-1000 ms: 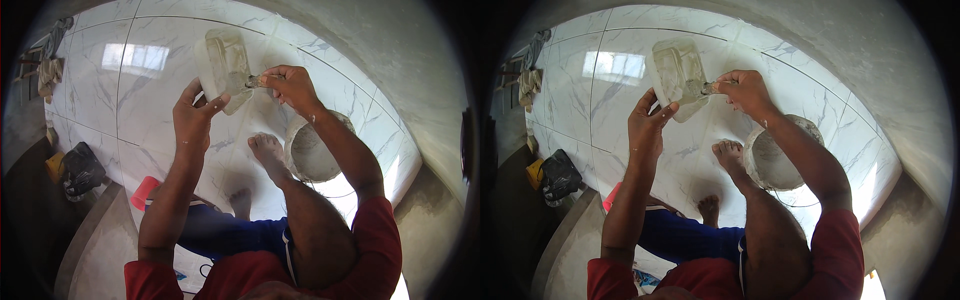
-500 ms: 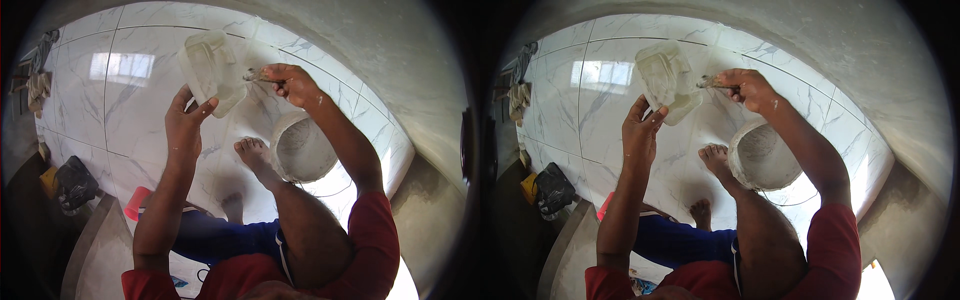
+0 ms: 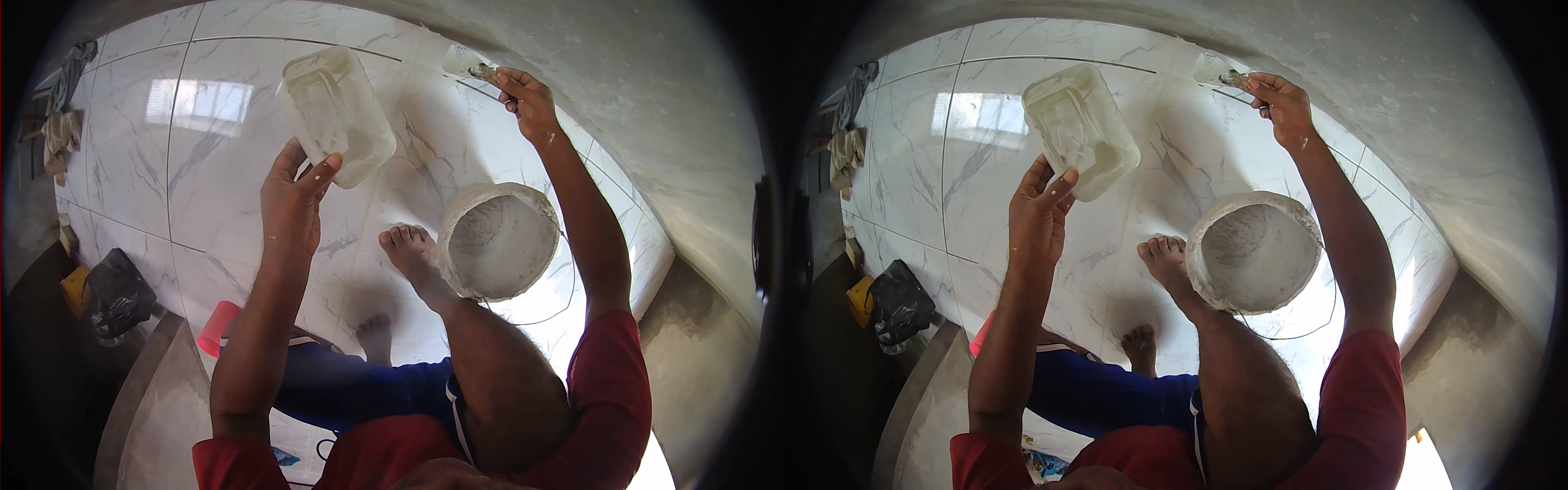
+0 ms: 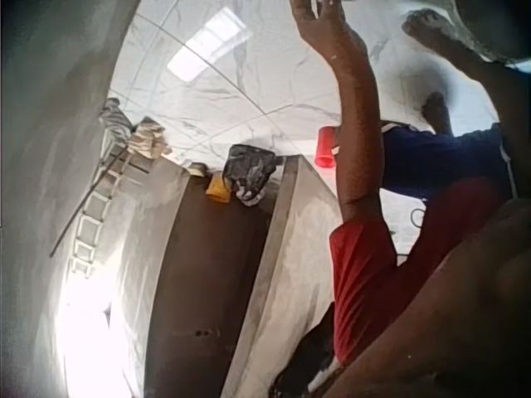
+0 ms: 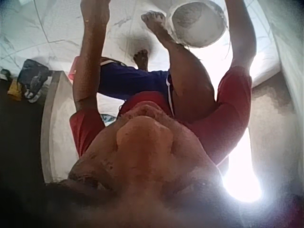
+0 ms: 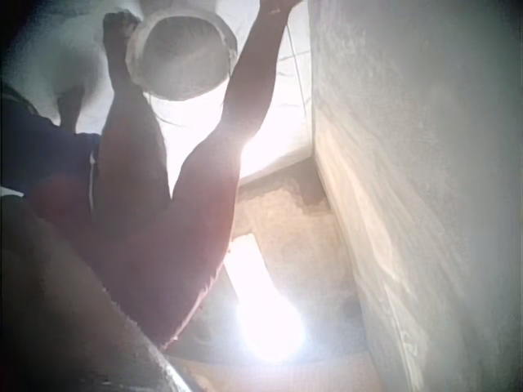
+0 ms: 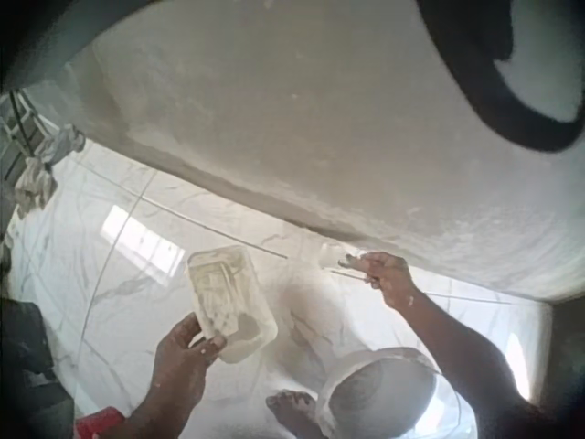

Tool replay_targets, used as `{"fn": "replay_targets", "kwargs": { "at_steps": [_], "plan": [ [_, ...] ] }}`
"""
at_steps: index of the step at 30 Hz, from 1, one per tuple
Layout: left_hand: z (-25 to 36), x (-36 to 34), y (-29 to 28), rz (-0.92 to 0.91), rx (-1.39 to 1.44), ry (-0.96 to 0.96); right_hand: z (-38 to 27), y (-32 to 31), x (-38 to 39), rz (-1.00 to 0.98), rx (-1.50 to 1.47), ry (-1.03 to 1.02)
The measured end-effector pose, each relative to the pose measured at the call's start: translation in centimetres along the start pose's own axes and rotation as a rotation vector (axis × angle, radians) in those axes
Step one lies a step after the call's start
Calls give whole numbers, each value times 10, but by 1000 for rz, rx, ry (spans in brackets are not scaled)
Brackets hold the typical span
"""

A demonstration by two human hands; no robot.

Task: The person applies a white substance into the seams between floor tiles using a small tool, periodically dipping the tool into a small plastic container.

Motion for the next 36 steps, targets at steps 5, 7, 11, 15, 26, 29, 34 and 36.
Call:
{"fn": "replay_targets", "kwargs": {
  "at_steps": [5, 7, 11, 15, 26, 29, 34, 36],
  "plan": [
    [2, 1, -4, 8, 14, 4, 10, -10, -4, 25, 139, -64],
    [4, 3, -5, 10, -1, -3, 12, -11, -3, 62, 195, -87],
    [4, 5, -6, 16, 7, 3, 12, -11, -2, 94, 253, -100],
    [5, 5, -4, 7, -17, 6, 8, -13, 2, 108, 342, -184],
    [4, 5, -4, 8, -46, 14, -4, -4, 25, 103, 692, -314],
    [3, 6, -4, 4, -63, 10, -3, -4, 27, 83, 746, -331],
    [7, 9, -2, 20, -36, 19, -5, 1, 33, 115, 782, -353],
    [6, 7, -8, 9, -49, 11, -3, 4, 30, 101, 805, -357]
  ]
}}
Point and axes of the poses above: each hand's wrist, its own x-axis away from the middle knuckle, its own y-axis out of the palm, z = x × y, the point moved 3 cm from there along -x, towards the middle knuckle, and after that the axes turned 8 degrees about -x, right-handed, at the moved point
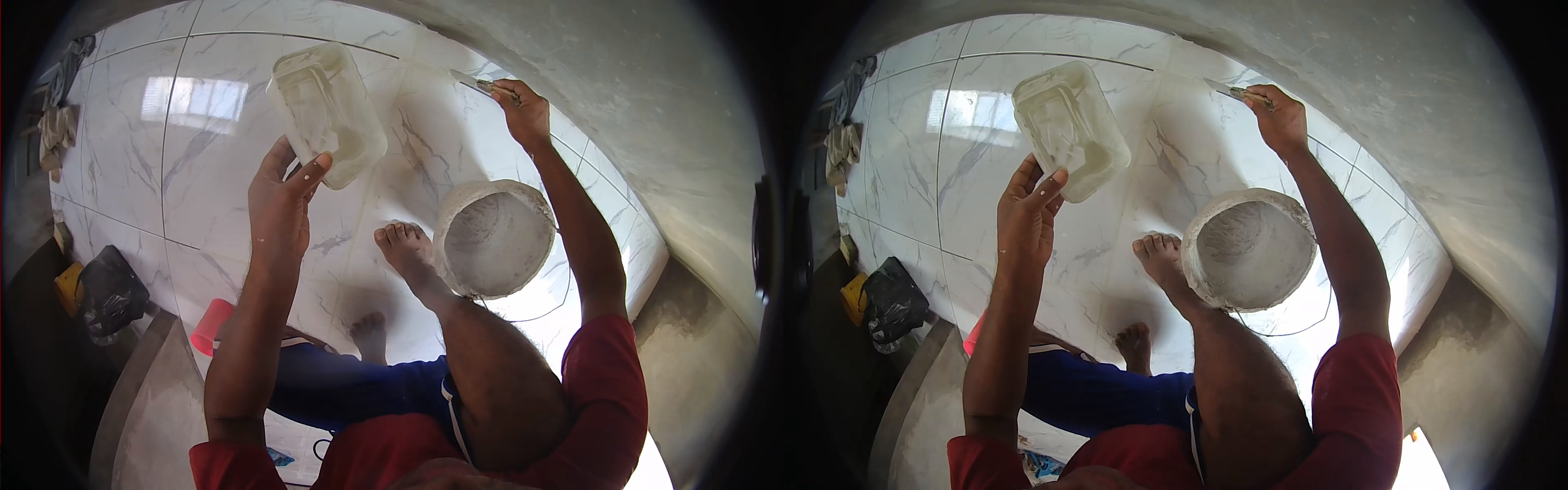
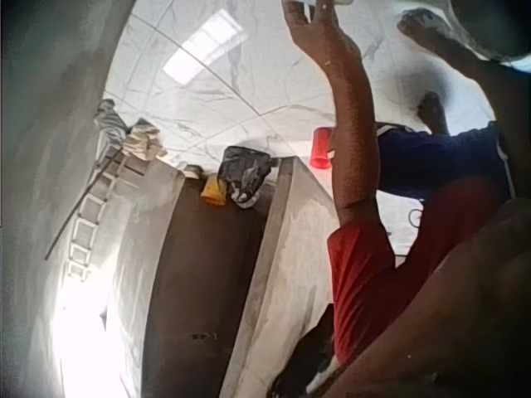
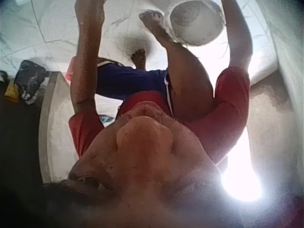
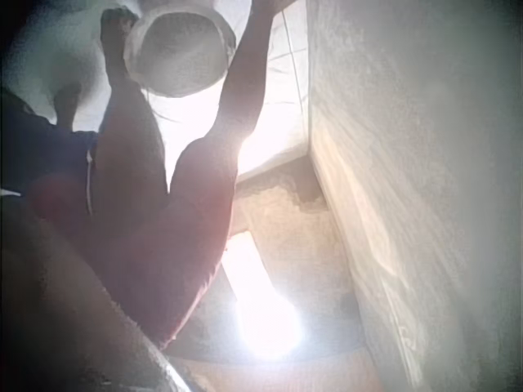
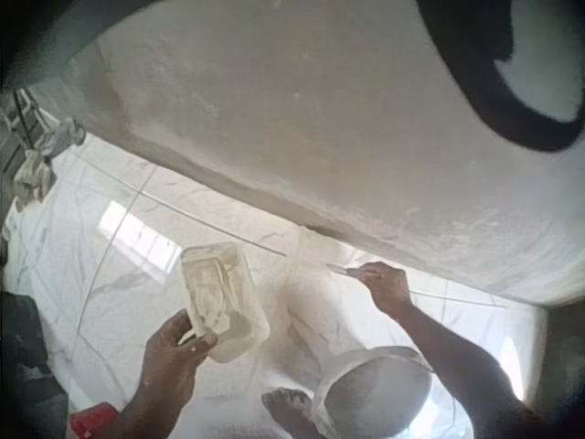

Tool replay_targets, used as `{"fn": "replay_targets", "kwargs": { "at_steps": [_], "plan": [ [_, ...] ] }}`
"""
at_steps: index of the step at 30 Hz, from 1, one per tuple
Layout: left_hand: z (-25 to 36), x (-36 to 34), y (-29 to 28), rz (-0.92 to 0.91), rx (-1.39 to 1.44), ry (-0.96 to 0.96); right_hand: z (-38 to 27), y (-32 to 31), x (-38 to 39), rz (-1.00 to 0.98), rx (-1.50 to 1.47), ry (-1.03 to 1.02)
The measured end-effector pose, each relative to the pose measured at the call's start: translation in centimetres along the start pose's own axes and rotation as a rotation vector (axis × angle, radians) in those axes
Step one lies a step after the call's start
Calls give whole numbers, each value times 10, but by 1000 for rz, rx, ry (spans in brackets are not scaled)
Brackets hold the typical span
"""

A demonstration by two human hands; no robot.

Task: The person applies a white substance into the seams between floor tiles using a small tool, periodically dipping the tool into a small plastic container.

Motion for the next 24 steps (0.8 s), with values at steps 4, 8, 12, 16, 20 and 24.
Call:
{"fn": "replay_targets", "kwargs": {
  "at_steps": [4, 8, 12, 16, 20, 24],
  "plan": [
    [2, 2, 1, 16, 17, 6, -4, 1, 1, -3, 28, -58],
    [4, 3, 2, 33, 16, -2, -5, 2, 3, -3, 56, -67],
    [3, 3, 1, 21, 6, -9, -4, -2, 4, 8, 90, -169],
    [1, 1, 0, 23, 6, -5, -6, -6, 7, -6, 109, -175],
    [3, 2, 3, 30, 19, -5, -7, -10, 8, 2, 110, -186],
    [2, 0, 2, 6, 7, -1, -20, -7, 2, -39, 265, -364]
  ]
}}
Point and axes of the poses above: each hand's wrist, its own x-axis away from the middle knuckle, its own y-axis out of the palm, z = x × y, the point moved 3 cm from there along -x, towards the middle knuckle, and after that the axes turned 8 degrees about -x, right-handed, at the moved point
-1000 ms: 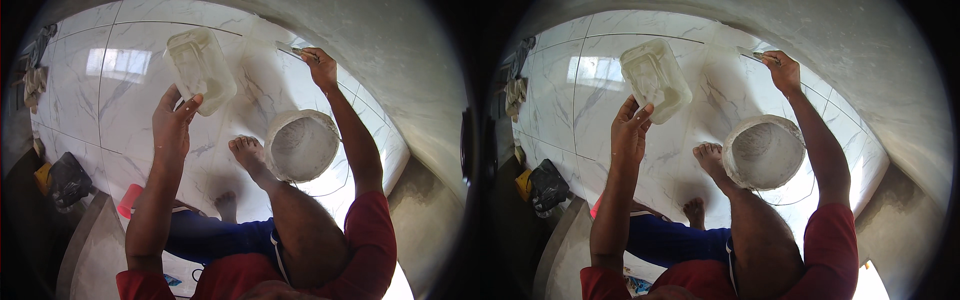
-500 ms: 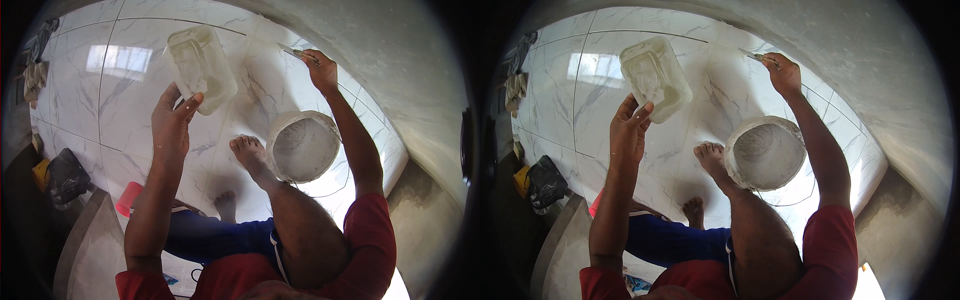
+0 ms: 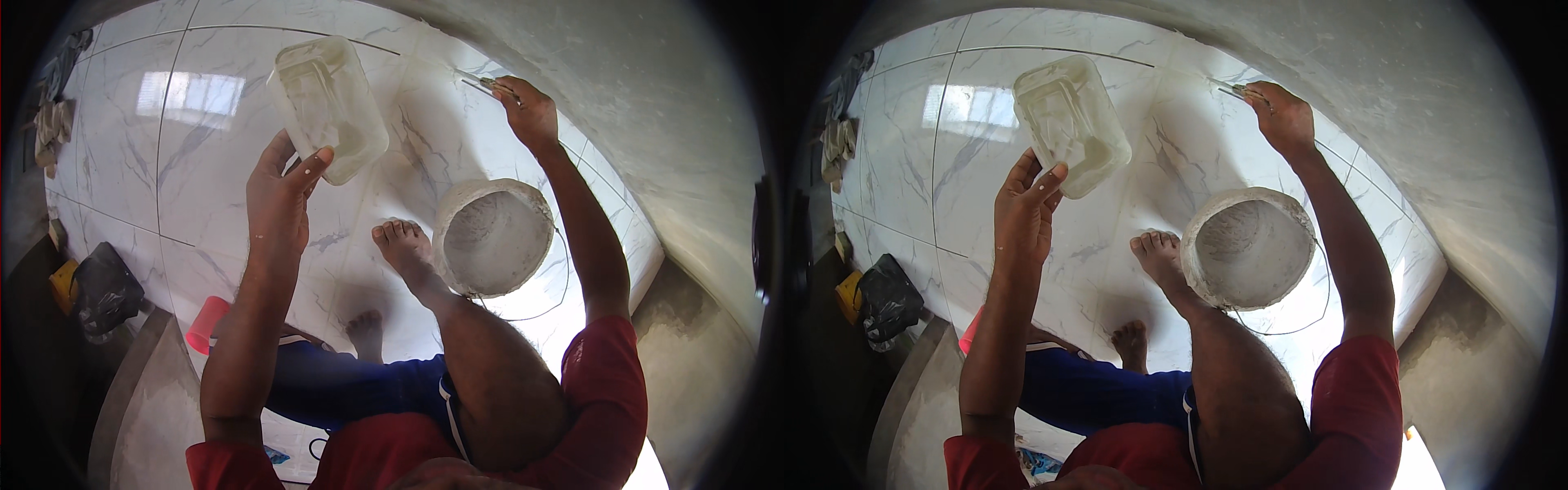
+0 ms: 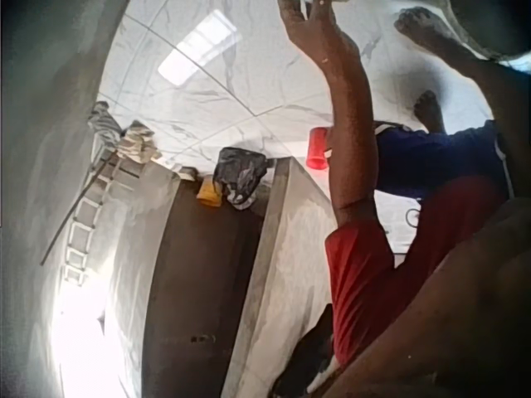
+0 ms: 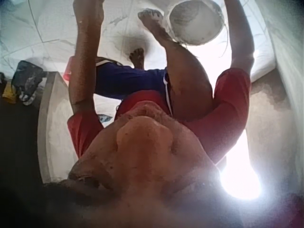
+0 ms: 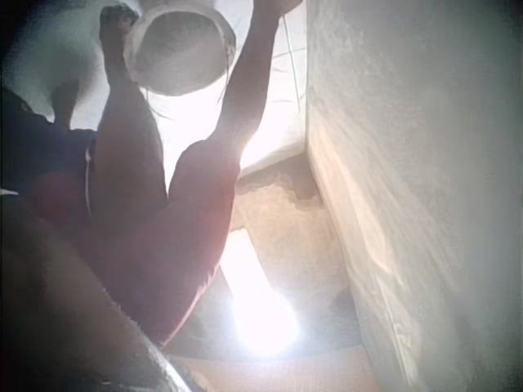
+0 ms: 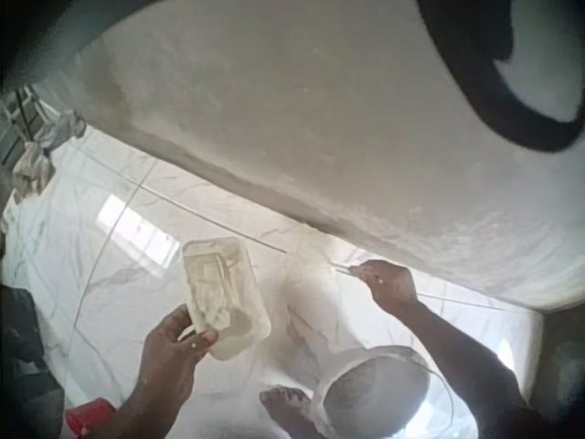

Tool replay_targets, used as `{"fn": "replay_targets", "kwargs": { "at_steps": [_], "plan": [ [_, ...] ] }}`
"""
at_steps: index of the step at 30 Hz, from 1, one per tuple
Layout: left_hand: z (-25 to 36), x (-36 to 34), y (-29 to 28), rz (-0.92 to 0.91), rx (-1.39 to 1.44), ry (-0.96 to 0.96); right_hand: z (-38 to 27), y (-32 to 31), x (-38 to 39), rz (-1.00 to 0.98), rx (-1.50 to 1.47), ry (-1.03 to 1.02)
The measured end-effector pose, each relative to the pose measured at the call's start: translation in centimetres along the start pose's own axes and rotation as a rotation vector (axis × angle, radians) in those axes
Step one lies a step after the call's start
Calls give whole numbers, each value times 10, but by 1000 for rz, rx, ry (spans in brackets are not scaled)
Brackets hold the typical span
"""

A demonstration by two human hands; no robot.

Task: The person applies a white substance into the seams between floor tiles using a small tool, periodically dipping the tool into a small plastic container.

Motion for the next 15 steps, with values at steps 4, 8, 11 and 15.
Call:
{"fn": "replay_targets", "kwargs": {
  "at_steps": [4, 8, 11, 15],
  "plan": [
    [4, 2, 1, 1, 21, 12, -8, 6, -13, -53, 56, -113],
    [4, 2, -1, 13, 30, 9, -11, 7, -9, 10, 11, -90],
    [2, 2, -4, 11, 7, 2, -3, 8, -4, 26, -10, -49],
    [3, 2, -8, -4, -16, -8, 1, 9, -2, 72, -31, -91]
  ]
}}
Point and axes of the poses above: each hand's wrist, its own x-axis away from the middle knuckle, its own y-axis out of the palm, z = x × y, the point moved 3 cm from there along -x, towards the middle knuckle, and after that the axes turned 8 degrees about -x, right-handed, at the moved point
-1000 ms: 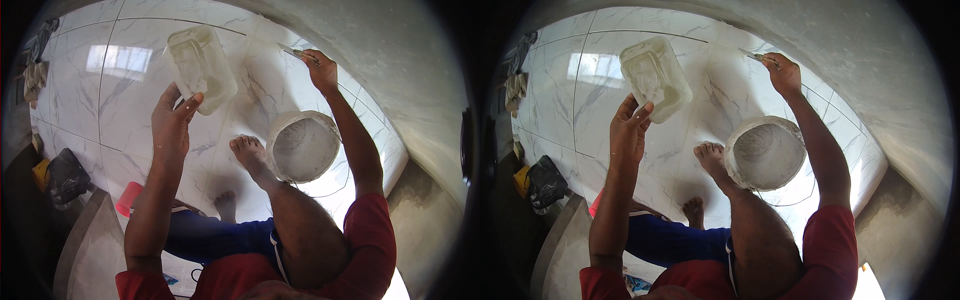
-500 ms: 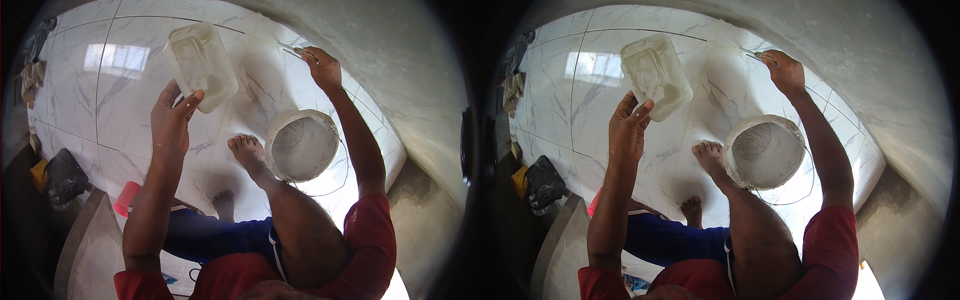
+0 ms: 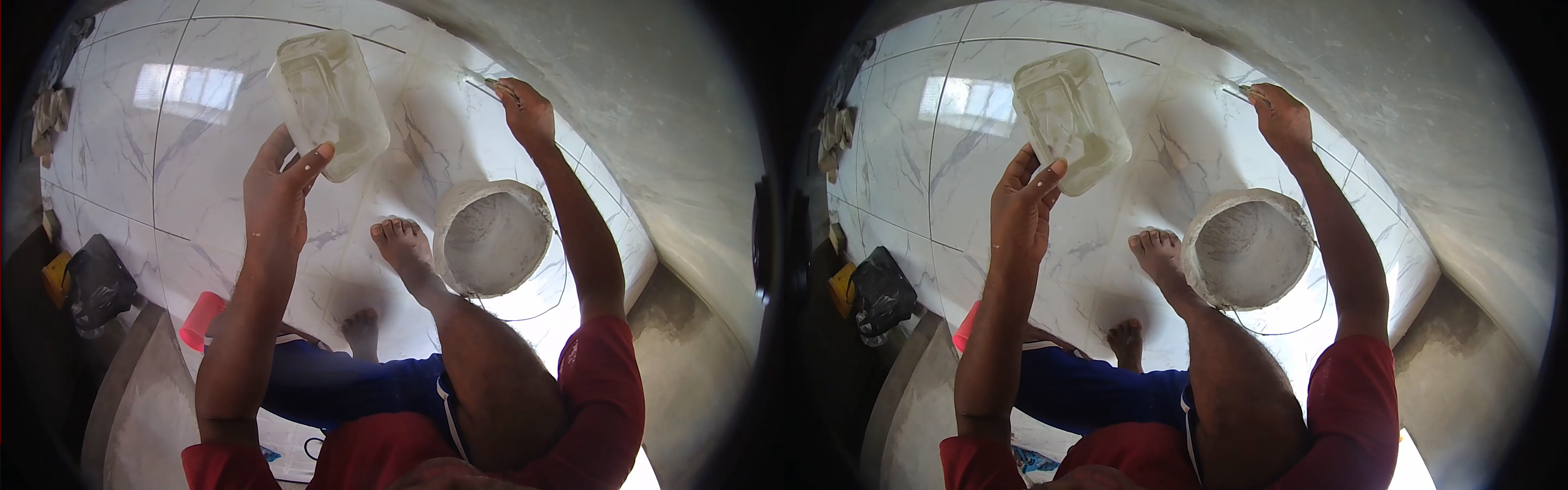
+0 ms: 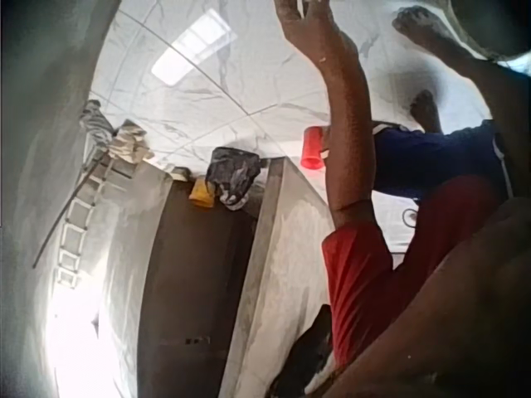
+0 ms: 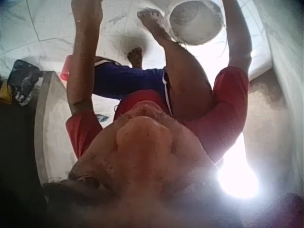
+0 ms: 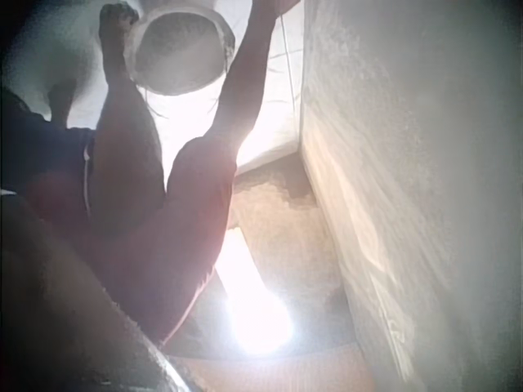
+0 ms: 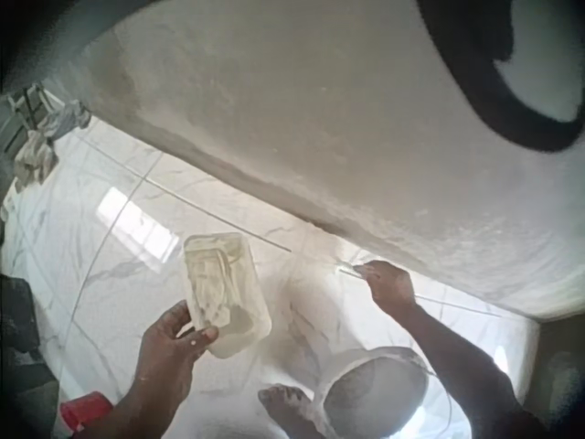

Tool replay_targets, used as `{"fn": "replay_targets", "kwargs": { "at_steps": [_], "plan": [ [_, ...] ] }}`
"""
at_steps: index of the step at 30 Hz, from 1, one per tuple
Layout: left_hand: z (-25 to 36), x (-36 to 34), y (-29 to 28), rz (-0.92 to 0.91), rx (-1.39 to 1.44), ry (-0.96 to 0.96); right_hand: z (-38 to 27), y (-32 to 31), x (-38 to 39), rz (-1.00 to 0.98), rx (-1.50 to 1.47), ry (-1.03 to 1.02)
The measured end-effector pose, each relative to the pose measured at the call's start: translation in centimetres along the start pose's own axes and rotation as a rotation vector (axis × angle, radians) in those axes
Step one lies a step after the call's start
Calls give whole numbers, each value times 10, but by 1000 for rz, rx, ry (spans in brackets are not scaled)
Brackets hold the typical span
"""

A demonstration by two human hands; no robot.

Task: The person applies a white substance into the seams between floor tiles using a small tool, periodically dipping the tool into a small plastic container.

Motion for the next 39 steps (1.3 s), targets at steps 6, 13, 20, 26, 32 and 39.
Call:
{"fn": "replay_targets", "kwargs": {
  "at_steps": [6, 13, 20, 26, 32, 39],
  "plan": [
    [3, 2, 4, -33, -7, -6, 3, -2, 3, -16, -7, 34],
    [1, 3, 6, 8, 28, -1, 9, -6, 4, -47, 31, 23],
    [4, 5, 5, 32, 46, 3, 0, -9, -1, -38, 58, 10],
    [1, 1, 5, -37, 11, -7, -26, 10, -30, -64, 73, -177],
    [-2, 0, 4, -29, 13, -6, -36, 36, -46, -112, 112, -450],
    [-1, 0, 3, -29, 21, 19, -22, 23, -33, -205, 101, -409]
  ]
}}
Point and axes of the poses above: each hand's wrist, its own x-axis away from the middle knuckle, its own y-axis out of the palm, z = x × y, the point moved 3 cm from there along -x, towards the middle knuckle, and after that the axes turned 8 degrees about -x, right-handed, at the moved point
